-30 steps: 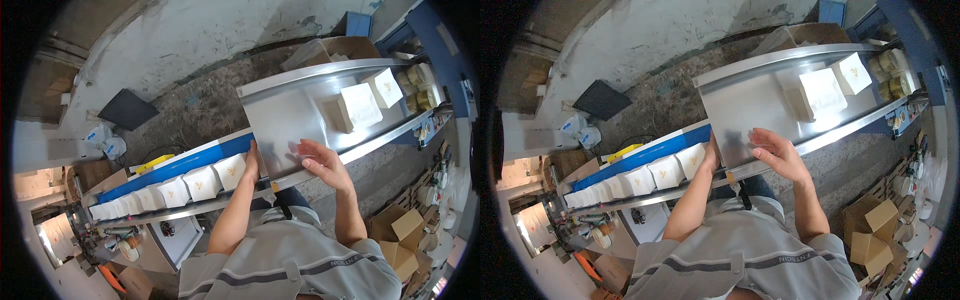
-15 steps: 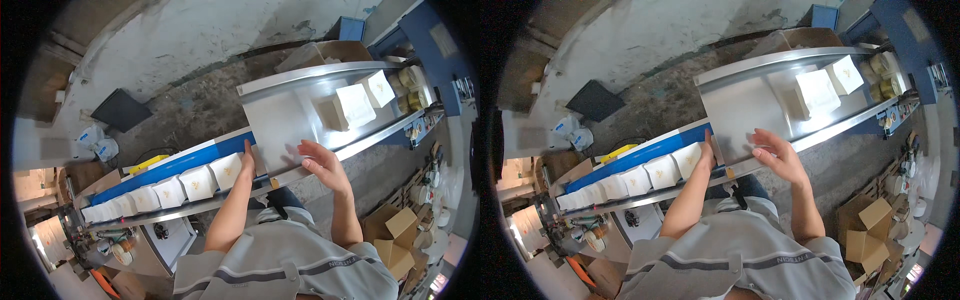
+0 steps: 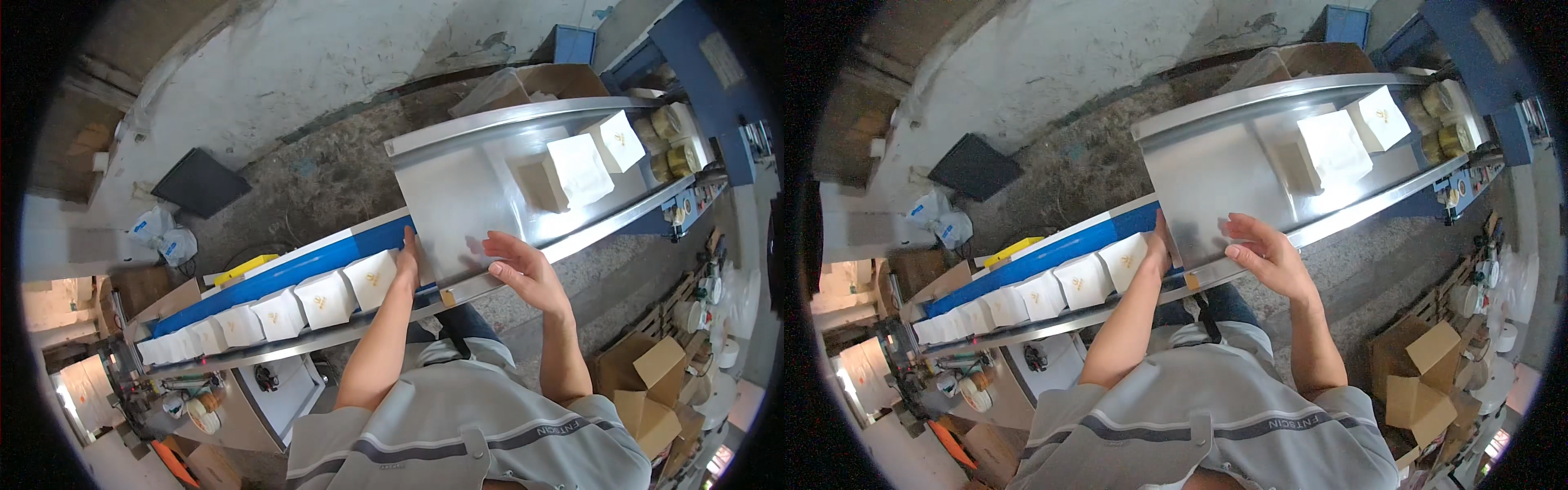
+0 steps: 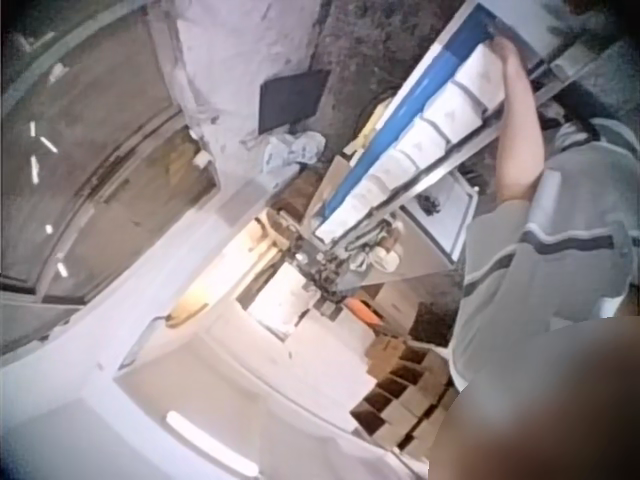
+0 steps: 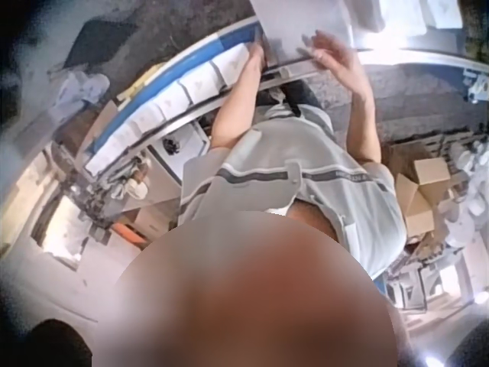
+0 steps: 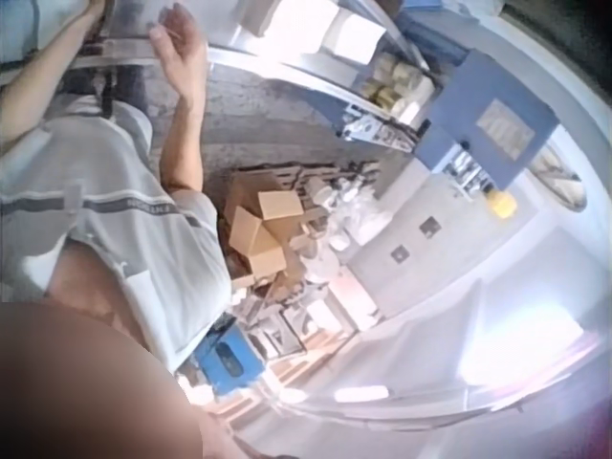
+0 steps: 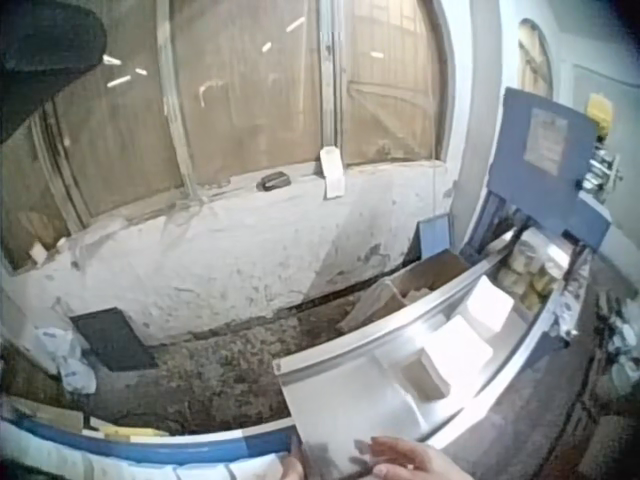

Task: Placing stacks of folded napkins onto a conveyor belt for packaging.

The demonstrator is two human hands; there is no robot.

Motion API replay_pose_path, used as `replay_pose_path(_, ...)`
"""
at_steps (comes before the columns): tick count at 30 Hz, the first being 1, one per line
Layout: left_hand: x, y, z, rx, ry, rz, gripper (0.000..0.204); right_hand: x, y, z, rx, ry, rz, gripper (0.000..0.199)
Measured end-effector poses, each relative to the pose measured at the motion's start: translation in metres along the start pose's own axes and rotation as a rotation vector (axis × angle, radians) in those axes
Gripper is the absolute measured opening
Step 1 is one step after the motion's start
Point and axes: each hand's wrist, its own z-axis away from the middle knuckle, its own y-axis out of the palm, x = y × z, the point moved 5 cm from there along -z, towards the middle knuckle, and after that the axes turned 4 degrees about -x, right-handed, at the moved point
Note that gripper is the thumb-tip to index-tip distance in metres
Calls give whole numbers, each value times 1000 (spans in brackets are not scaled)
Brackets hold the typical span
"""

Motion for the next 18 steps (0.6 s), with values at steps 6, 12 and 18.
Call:
replay_pose_path(6, -2, 7, -1, 30, 99, -72, 84, 17, -39, 8, -108, -122, 60, 55)
replay_pose_path(12, -32, 23, 64, -145, 184, -184, 62, 29, -177, 41, -610, -387, 23, 48)
replay_pose_path(18, -74, -9, 112, -281, 304, -236, 100, 12, -266, 9, -876, -158, 358, 57)
